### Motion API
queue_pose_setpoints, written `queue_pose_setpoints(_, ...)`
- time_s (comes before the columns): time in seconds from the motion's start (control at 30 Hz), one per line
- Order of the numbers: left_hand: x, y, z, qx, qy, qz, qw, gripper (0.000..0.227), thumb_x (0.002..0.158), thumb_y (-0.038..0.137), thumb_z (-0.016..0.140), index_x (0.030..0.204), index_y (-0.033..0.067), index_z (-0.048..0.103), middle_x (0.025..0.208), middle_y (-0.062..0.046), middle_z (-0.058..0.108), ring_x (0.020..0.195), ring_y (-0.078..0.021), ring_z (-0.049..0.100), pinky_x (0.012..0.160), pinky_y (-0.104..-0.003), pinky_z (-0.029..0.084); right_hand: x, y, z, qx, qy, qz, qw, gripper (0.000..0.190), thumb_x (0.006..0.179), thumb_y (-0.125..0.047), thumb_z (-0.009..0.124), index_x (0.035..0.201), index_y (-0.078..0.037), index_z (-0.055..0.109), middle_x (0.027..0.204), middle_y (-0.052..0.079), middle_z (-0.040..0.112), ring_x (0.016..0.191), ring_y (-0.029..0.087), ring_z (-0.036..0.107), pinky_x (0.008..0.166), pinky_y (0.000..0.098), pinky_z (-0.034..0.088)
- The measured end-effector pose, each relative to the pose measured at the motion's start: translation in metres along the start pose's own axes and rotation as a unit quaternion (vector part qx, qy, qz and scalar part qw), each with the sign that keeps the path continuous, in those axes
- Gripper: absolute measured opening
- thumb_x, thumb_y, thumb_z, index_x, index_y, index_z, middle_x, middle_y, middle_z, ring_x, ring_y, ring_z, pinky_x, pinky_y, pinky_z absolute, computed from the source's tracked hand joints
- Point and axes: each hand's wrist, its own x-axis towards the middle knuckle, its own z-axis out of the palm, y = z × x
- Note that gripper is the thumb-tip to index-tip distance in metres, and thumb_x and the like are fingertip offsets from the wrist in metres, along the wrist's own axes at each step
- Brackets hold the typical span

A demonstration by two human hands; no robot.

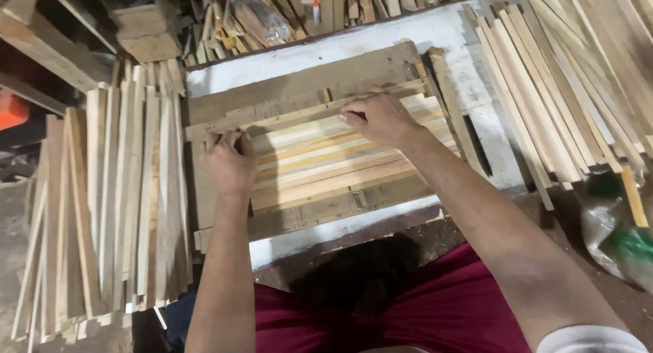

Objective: Arranging and aligning thin wooden slats on a jig, occasionally marking them with a pen.

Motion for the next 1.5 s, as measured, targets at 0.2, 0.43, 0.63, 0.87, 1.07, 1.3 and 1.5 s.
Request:
queue_pose_setpoints(0.2,-0.003,0.058,0.0,0.064,-0.086,0.022,0.994,0.009,0.091,0.025,0.072,0.091,0.019,0.078,0.091,-0.003,0.075,0.101,-0.0286,0.067,0.091,-0.046,0.047,-0.017,0.057,0.003,-0.035,0.151,-0.018,0.988,0.026,0.098,-0.039,0.06,0.086,-0.02,0.071,0.074,0.0,0.071,0.076,0.025,0.071,0.073,0.0405,0.057)
queue_pose_setpoints(0.43,-0.011,0.143,0.021,0.085,-0.072,0.022,0.994,0.016,0.091,0.03,0.071,0.099,0.0177,0.075,0.103,-0.013,0.058,0.102,-0.0375,0.057,0.089,-0.051,0.045,-0.087,0.192,-0.01,-0.097,0.286,0.154,0.941,0.016,0.094,-0.043,0.07,0.101,-0.031,0.077,0.088,-0.005,0.076,0.082,0.024,0.073,0.076,0.0393,0.06)
queue_pose_setpoints(0.63,-0.02,0.23,0.073,-0.01,-0.105,0.11,0.988,0.022,0.094,0.03,0.065,0.107,0.0154,0.074,0.106,-0.013,0.06,0.103,-0.0363,0.056,0.095,-0.053,0.042,-0.155,0.221,-0.024,-0.263,0.155,0.364,0.88,0.03,0.086,-0.049,0.076,0.104,-0.025,0.077,0.091,-0.001,0.077,0.087,0.023,0.075,0.068,0.0399,0.062)
queue_pose_setpoints(0.87,-0.019,0.271,0.064,-0.038,-0.155,0.13,0.979,0.034,0.1,0.035,0.057,0.124,0.015,0.071,0.114,-0.011,0.056,0.111,-0.0327,0.052,0.101,-0.05,0.038,-0.161,0.239,-0.022,-0.344,0.035,0.366,0.864,0.032,0.094,-0.047,0.065,0.093,-0.018,0.078,0.077,0.001,0.075,0.072,0.022,0.076,0.057,0.0364,0.06)
queue_pose_setpoints(1.07,-0.017,0.271,0.05,-0.041,-0.176,0.132,0.975,0.038,0.102,0.036,0.054,0.13,0.0146,0.069,0.117,-0.011,0.056,0.117,-0.0324,0.051,0.105,-0.05,0.038,-0.156,0.268,-0.006,-0.365,-0.014,0.345,0.865,0.032,0.097,-0.037,0.058,0.087,-0.014,0.077,0.068,0.003,0.073,0.062,0.021,0.073,0.051,0.0349,0.058)
queue_pose_setpoints(1.3,-0.021,0.267,0.062,-0.045,-0.171,0.115,0.977,0.038,0.1,0.036,0.056,0.128,0.0142,0.07,0.12,-0.011,0.056,0.118,-0.0318,0.051,0.105,-0.051,0.038,-0.16,0.233,-0.049,-0.131,0.185,0.324,0.918,0.036,0.108,-0.039,0.051,0.111,-0.011,0.073,0.097,0.023,0.075,0.094,0.046,0.072,0.082,0.0548,0.059)
queue_pose_setpoints(1.5,-0.014,0.253,0.038,-0.156,-0.132,0.095,0.974,0.041,0.094,0.029,0.066,0.13,0.0077,0.065,0.127,-0.015,0.051,0.121,-0.0375,0.049,0.103,-0.05,0.04,-0.11,0.159,-0.048,-0.224,0.267,0.184,0.919,0.024,0.104,-0.047,0.063,0.117,-0.031,0.077,0.094,0.002,0.078,0.085,0.029,0.076,0.074,0.0396,0.061)
